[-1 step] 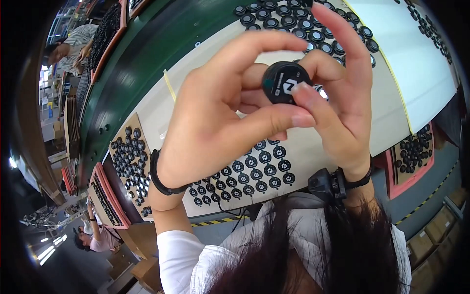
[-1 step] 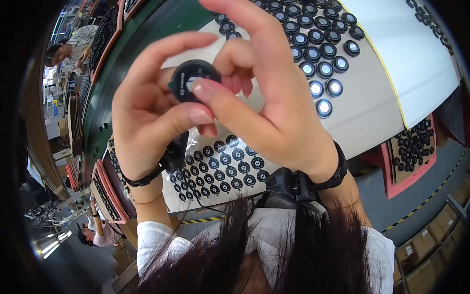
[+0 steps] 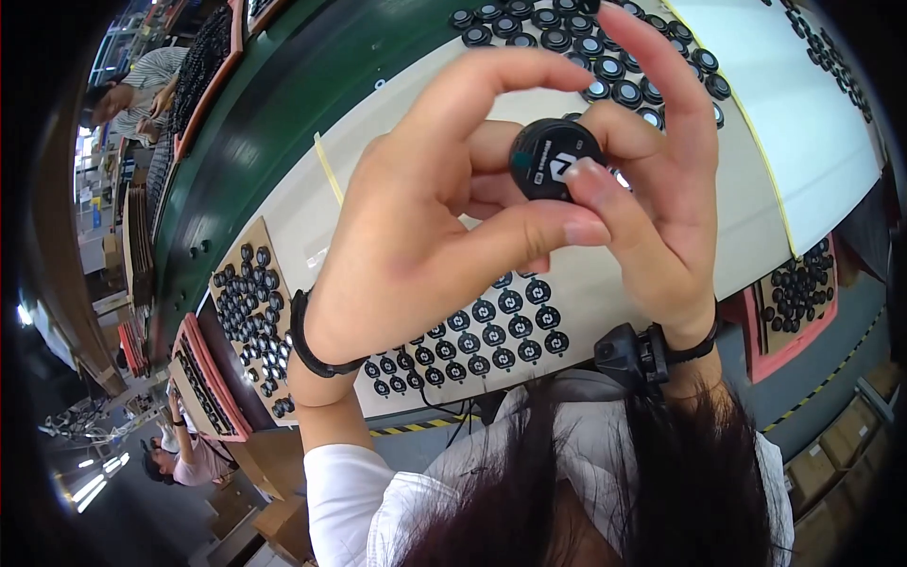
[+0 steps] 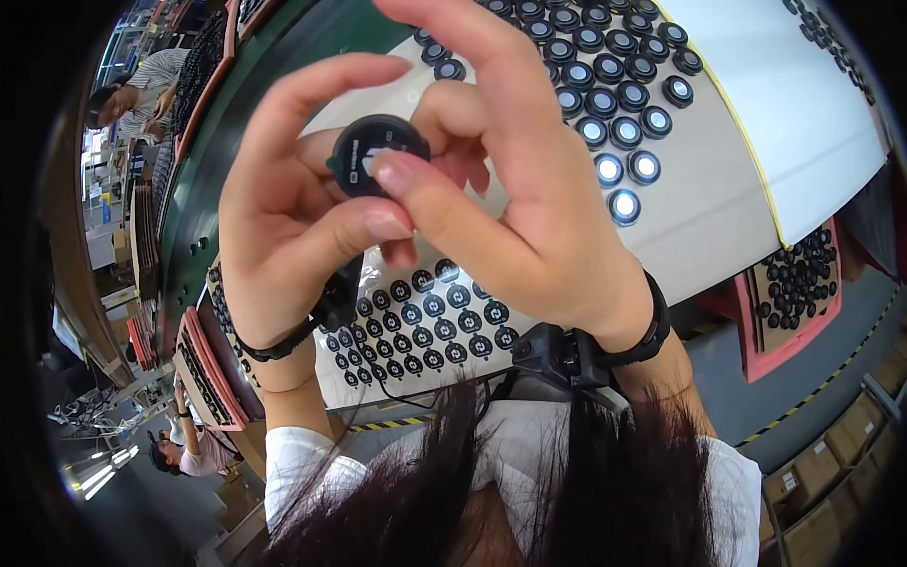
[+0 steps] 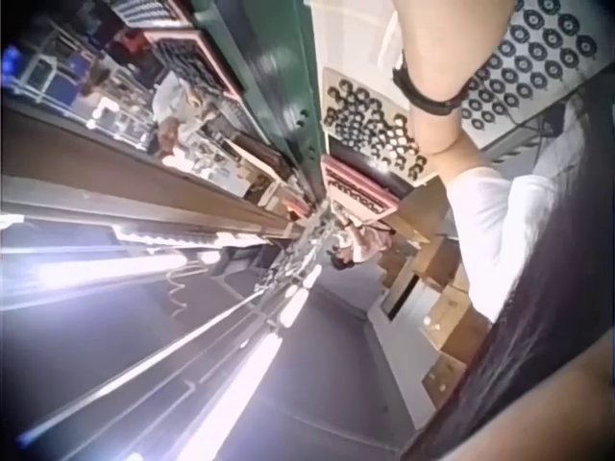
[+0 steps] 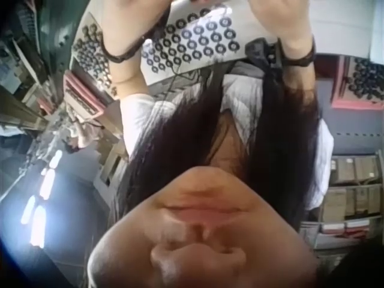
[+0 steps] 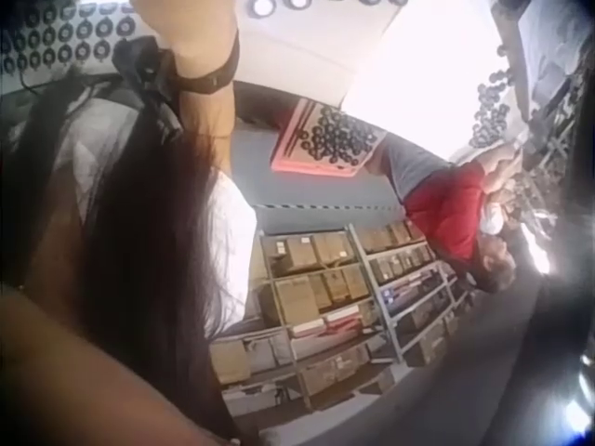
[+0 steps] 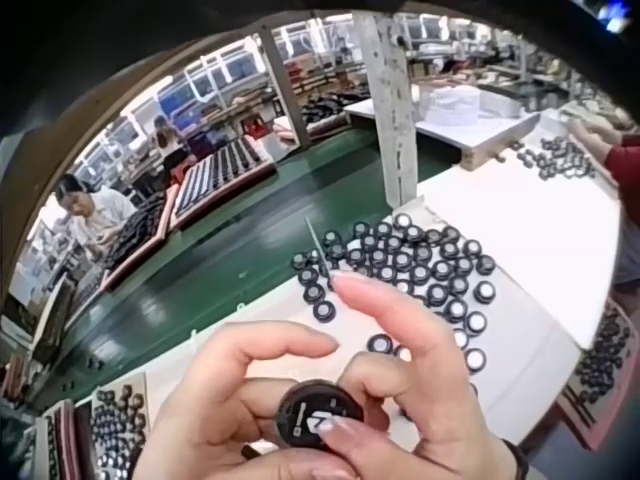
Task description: The person peels a sticker from a sheet, presses it onto a round electronic device, and sets the device onto a tray. This process is repeated for several devices, occasionally moving the sticker sheet to reach more components.
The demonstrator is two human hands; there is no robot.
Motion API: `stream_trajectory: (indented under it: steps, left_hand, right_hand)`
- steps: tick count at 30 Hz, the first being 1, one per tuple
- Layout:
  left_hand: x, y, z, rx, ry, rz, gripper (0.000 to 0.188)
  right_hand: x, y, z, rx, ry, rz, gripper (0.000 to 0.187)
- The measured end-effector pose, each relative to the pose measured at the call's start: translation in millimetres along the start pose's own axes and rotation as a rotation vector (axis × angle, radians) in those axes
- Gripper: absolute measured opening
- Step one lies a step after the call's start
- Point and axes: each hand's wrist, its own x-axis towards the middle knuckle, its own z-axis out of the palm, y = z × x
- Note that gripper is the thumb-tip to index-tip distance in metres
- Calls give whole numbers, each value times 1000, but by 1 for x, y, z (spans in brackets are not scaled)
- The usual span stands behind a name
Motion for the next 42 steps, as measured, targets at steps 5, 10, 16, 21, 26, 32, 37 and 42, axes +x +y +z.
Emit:
stream_trajectory:
  steps: [5, 10, 16, 21, 26, 32, 37, 42]
  left_hand:
    - [-10, -6, 12, 83, 67, 135, 51]
    - [-16, -7, 17, -145, 127, -15, 43]
    - [-20, -5, 16, -91, 172, -62, 39]
    - [-21, -8, 15, -105, 156, -54, 34]
    - [-20, -9, 28, -206, 279, 24, 29]
    - [-18, -18, -1, -193, 101, -132, 24]
    - [38, -66, -84, 163, 244, -172, 23]
    - [78, -144, -277, 1616, 590, 200, 25]
  right_hand:
    - [-4, -10, -5, 25, -58, 66, 74]
    - [-9, -12, -5, 58, -119, 137, 75]
    - [-10, -17, -8, 102, -196, 223, 77]
    - [-13, -23, -6, 142, -261, 287, 78]
    - [-10, -7, 2, 451, -254, 230, 81]
    - [-14, 11, 1, 455, -230, 197, 74]
    - [-8, 30, -37, -204, -123, 104, 60]
    - [-11, 21, -61, -219, 92, 77, 43]
